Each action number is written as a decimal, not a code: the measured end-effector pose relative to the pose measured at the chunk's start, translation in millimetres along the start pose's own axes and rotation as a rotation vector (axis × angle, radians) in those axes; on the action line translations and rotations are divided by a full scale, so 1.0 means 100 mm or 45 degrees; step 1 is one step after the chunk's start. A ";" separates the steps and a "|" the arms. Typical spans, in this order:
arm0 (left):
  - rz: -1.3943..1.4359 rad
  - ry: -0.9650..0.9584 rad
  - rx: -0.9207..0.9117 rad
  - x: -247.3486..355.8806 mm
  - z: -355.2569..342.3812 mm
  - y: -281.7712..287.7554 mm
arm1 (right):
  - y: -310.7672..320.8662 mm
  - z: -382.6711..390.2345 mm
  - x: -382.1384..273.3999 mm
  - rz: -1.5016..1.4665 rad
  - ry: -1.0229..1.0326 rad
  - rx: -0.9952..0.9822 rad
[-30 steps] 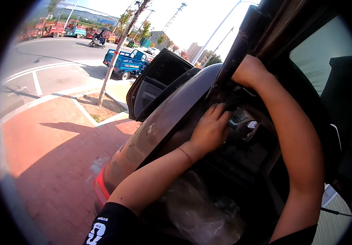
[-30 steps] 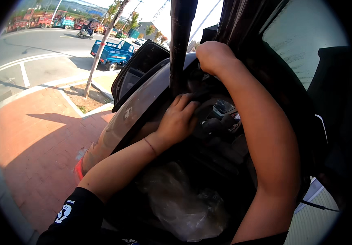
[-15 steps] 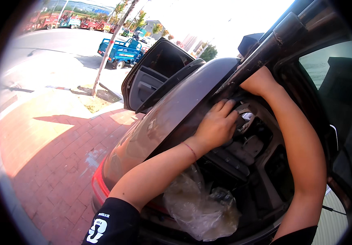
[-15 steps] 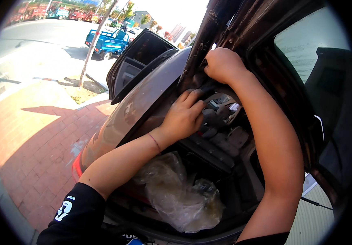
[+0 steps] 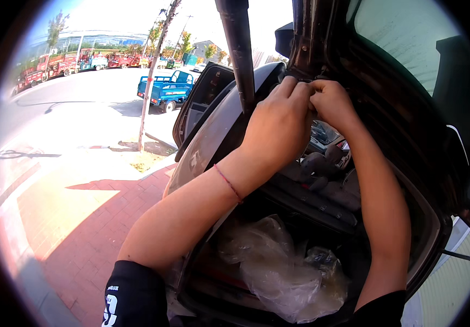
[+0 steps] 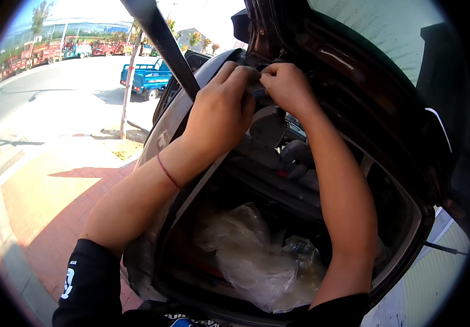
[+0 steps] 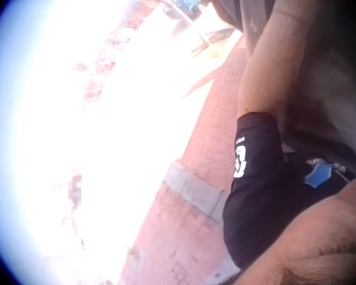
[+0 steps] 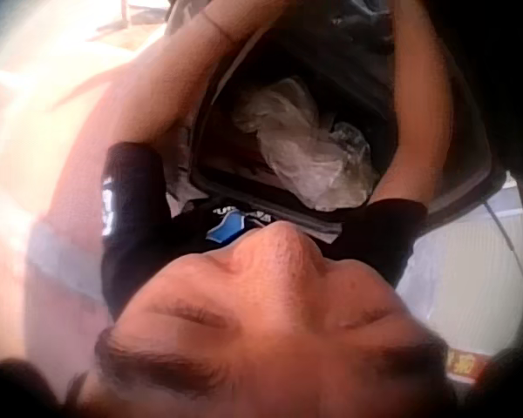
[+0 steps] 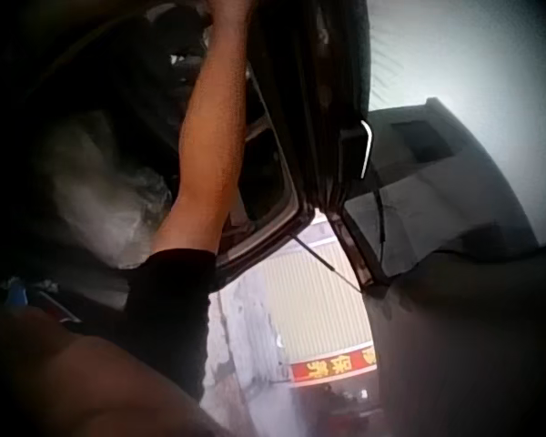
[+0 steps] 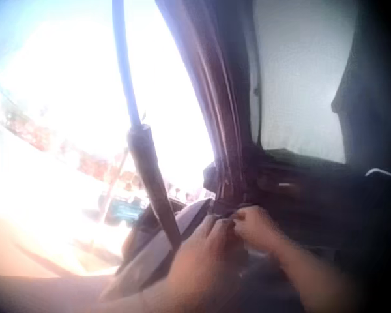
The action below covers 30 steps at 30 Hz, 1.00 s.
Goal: The person applies sealant to the rubber gasket around the open trunk of a car. They repeatedly squeeze sealant from a tube onto the gasket and smooth it with their fingers along the trunk's edge.
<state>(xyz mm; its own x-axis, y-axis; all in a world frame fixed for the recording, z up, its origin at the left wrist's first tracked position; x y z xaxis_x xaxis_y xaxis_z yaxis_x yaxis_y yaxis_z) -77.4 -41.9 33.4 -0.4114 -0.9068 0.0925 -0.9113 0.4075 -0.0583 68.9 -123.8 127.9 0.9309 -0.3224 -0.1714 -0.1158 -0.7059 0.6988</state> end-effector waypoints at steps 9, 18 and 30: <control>-0.589 0.755 -1.074 -0.50 -1.06 -0.42 | -0.02 -0.03 0.09 -0.360 0.032 -0.068; -0.318 0.791 -1.205 -0.57 -1.04 -0.34 | -0.05 -0.04 0.18 -0.259 0.171 0.053; -0.557 0.446 -1.416 -0.64 -1.19 -0.49 | -0.17 0.00 0.12 0.012 0.279 0.175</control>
<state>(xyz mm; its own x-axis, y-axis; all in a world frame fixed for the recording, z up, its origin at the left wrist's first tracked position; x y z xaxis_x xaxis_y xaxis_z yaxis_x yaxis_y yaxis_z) -7.8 8.8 148.2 0.1031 -0.9814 0.1620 -0.4210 0.1044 0.9010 82.0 -116.0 113.7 0.9806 -0.1959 -0.0002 -0.1572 -0.7875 0.5959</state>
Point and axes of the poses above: each hand's wrist, its own z-axis away from the middle knuckle, its own y-axis out of the back of the hand, x = y × z, the point moved 3 cm from there along -z, towards the middle knuckle, and after that the axes turned 1 degree about z, right-handed, at the moved point
